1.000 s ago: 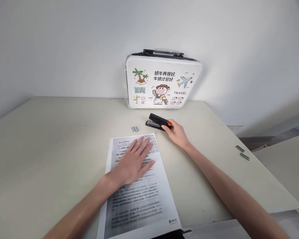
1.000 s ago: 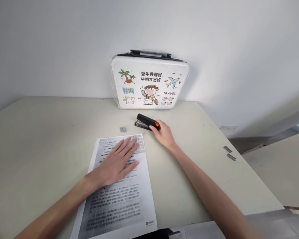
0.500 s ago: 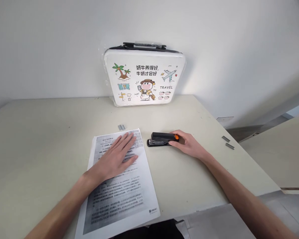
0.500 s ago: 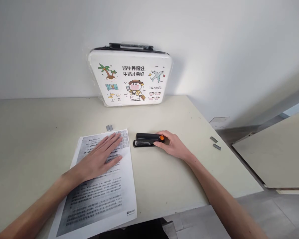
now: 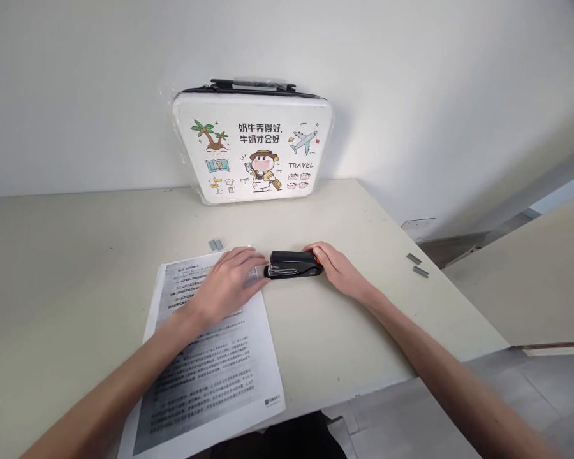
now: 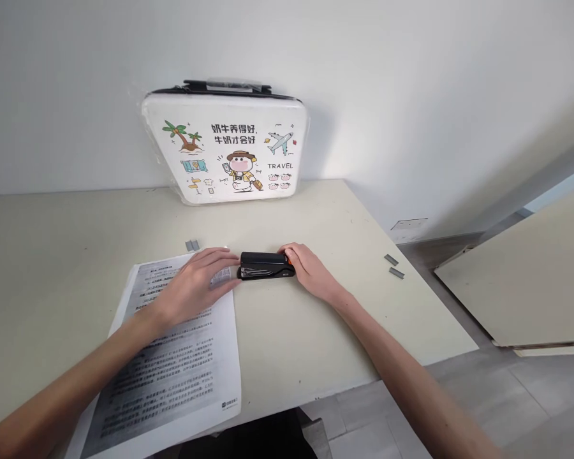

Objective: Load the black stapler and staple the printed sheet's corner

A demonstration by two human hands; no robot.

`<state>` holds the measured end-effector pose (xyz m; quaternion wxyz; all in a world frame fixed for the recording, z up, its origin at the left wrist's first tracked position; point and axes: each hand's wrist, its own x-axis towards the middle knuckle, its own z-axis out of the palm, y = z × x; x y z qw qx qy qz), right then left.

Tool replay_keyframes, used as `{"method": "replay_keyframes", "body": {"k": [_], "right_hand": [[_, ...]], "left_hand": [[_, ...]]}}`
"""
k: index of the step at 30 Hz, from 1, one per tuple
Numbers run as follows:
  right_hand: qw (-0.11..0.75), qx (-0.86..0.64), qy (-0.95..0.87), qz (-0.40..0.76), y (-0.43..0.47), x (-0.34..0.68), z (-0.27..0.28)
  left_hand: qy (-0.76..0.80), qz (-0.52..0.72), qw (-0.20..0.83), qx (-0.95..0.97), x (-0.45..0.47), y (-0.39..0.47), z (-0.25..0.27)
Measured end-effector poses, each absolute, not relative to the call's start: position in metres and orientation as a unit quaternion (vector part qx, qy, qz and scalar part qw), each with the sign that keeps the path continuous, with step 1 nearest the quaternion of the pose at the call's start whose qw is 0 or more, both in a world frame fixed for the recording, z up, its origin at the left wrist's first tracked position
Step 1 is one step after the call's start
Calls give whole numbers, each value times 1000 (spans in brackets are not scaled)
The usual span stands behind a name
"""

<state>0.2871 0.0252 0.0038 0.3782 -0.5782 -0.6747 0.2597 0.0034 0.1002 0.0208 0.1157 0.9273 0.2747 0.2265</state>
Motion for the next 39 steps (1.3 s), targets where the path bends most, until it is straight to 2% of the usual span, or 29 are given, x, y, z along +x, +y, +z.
{"method": "replay_keyframes", "body": {"k": [12, 21, 26, 29, 33, 39], "right_hand": [[374, -556, -692, 267, 25, 291, 6], [369, -548, -662, 352, 29, 314, 10], [366, -542, -651, 386, 29, 318, 10], [362, -539, -645, 402, 27, 318, 12], [364, -537, -646, 402, 26, 318, 13], [359, -548, -639, 404, 27, 316, 10]], "left_hand": [[297, 238, 113, 918, 18, 105, 26], [292, 220, 133, 921, -21, 107, 33], [431, 266, 58, 860, -47, 146, 29], [497, 231, 55, 834, -58, 169, 21], [498, 223, 84, 834, -66, 179, 13], [483, 265, 73, 832, -71, 171, 15]]}}
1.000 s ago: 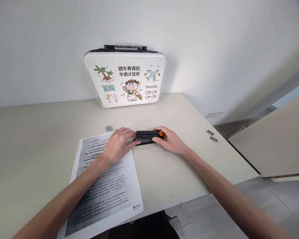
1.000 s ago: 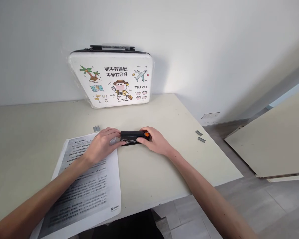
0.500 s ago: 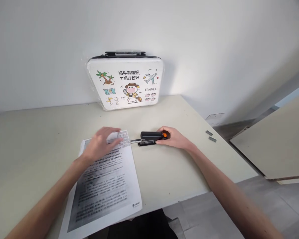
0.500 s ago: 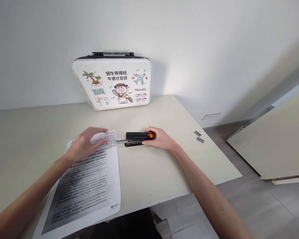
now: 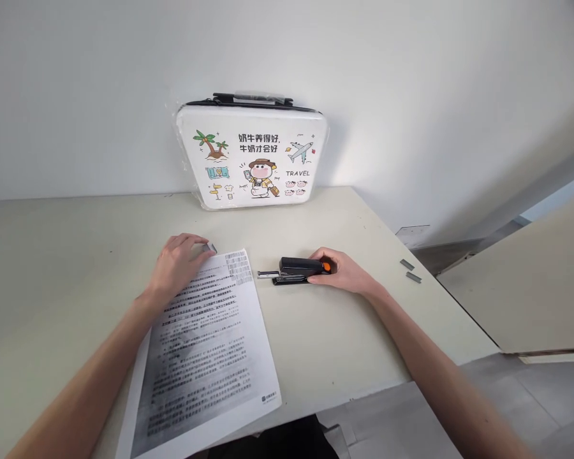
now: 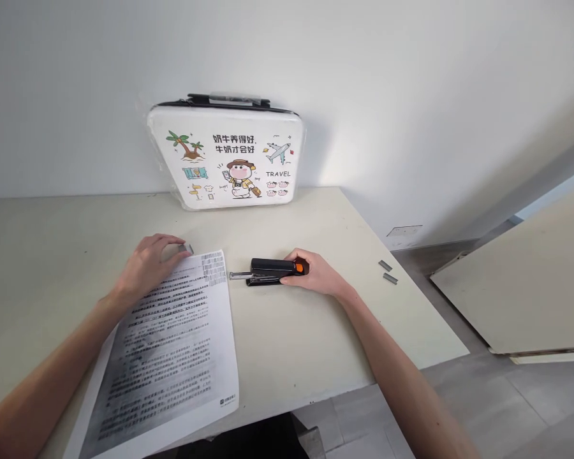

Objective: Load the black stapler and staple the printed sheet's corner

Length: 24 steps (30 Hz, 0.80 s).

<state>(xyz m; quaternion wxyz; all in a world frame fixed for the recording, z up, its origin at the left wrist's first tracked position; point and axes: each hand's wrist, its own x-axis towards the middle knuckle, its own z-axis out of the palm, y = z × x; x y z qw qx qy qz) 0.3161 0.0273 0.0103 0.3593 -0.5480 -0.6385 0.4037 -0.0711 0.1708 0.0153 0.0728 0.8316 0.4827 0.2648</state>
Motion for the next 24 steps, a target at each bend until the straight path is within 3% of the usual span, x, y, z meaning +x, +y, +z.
{"method": "replay_keyframes", "body": {"k": [6, 9, 13, 17, 21, 24], "right_hand": [[354, -554, -629, 415, 27, 316, 10], [354, -555, -626, 418, 27, 316, 8], [353, -555, -626, 418, 27, 317, 7], [353, -555, -627, 417, 27, 315, 8], [351, -556, -626, 419, 26, 315, 8], [350, -557, -626, 419, 27, 315, 8]], "left_hand": [[523, 309, 106, 787, -66, 160, 30], [540, 341, 261, 724, -58, 152, 36], [449, 383, 493, 639, -43, 136, 40], [395, 345, 618, 586, -28, 120, 43], [373, 302, 674, 562, -19, 108, 47], [369, 262, 642, 619, -16, 104, 46]]}}
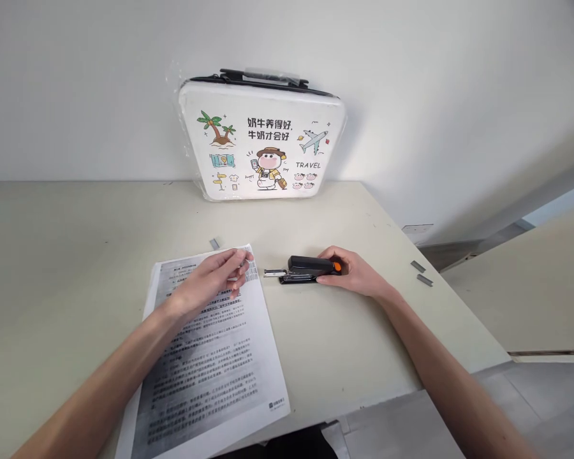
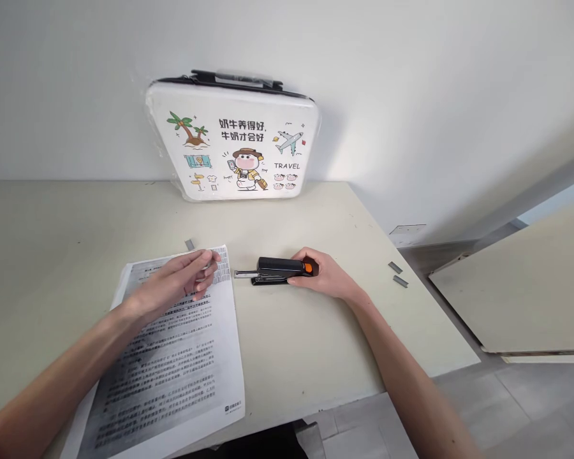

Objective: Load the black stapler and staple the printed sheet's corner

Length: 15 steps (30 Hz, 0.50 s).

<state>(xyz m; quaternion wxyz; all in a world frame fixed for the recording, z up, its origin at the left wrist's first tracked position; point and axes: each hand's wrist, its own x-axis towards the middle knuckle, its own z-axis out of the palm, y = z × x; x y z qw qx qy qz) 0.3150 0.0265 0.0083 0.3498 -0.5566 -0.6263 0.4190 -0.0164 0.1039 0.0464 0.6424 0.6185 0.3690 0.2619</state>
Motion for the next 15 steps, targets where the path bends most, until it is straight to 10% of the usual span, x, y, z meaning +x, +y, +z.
{"method": "replay_keyframes", "body": {"k": [15], "right_hand": [[347, -559, -633, 408, 26, 314, 13]], "left_hand": [[362, 291, 190, 865, -12, 91, 26]]}}
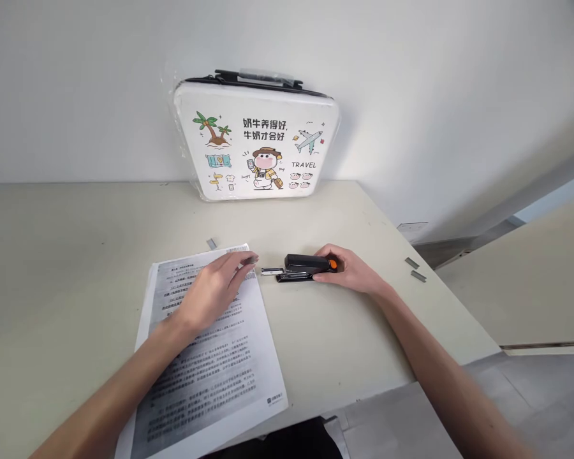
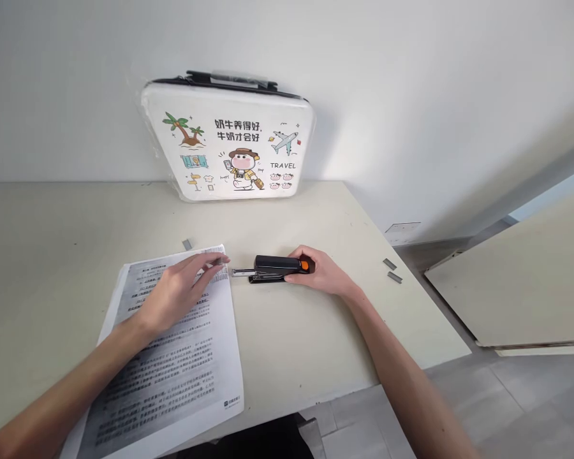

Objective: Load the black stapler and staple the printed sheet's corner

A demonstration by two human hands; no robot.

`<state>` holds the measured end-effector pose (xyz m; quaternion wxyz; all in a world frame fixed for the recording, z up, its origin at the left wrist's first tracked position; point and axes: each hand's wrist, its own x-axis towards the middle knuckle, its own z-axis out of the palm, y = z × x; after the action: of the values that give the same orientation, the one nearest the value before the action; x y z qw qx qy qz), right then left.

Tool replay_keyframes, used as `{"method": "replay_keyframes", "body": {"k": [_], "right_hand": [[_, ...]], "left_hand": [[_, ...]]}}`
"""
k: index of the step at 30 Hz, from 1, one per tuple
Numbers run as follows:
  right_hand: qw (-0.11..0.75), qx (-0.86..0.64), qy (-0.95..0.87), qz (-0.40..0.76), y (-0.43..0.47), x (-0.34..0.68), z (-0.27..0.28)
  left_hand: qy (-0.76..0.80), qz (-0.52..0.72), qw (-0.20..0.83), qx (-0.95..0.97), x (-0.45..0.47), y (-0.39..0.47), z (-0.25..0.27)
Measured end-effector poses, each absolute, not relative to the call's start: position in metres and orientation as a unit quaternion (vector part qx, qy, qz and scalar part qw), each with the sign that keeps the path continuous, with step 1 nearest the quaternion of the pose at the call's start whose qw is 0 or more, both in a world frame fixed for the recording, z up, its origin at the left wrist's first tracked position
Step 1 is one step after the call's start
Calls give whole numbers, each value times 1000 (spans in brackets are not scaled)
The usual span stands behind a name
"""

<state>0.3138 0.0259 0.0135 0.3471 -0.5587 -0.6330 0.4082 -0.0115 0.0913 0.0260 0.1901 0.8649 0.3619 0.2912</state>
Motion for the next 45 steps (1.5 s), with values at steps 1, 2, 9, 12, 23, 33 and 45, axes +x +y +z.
{"method": "replay_keyframes", "body": {"k": [1, 2, 9, 12, 23, 33, 45], "right_hand": [[347, -558, -634, 408, 26, 314, 14], [345, -557, -636, 408, 26, 314, 14], [333, -543, -647, 419, 24, 311, 15], [334, -540, -645, 425, 24, 311, 15], [327, -537, -656, 418, 25, 311, 18], [332, -532, -656, 421, 24, 312, 18], [325, -538, -656, 418, 24, 311, 17]], "left_hand": [[342, 312, 174, 869, -11, 91, 26], [322, 330, 162, 872, -10, 91, 25], [260, 372, 124, 882, -1, 85, 18], [253, 371, 110, 887, 3, 83, 15], [258, 352, 130, 890, 6, 83, 14], [267, 344, 115, 893, 7, 84, 11], [268, 389, 144, 869, 7, 78, 20]]}}
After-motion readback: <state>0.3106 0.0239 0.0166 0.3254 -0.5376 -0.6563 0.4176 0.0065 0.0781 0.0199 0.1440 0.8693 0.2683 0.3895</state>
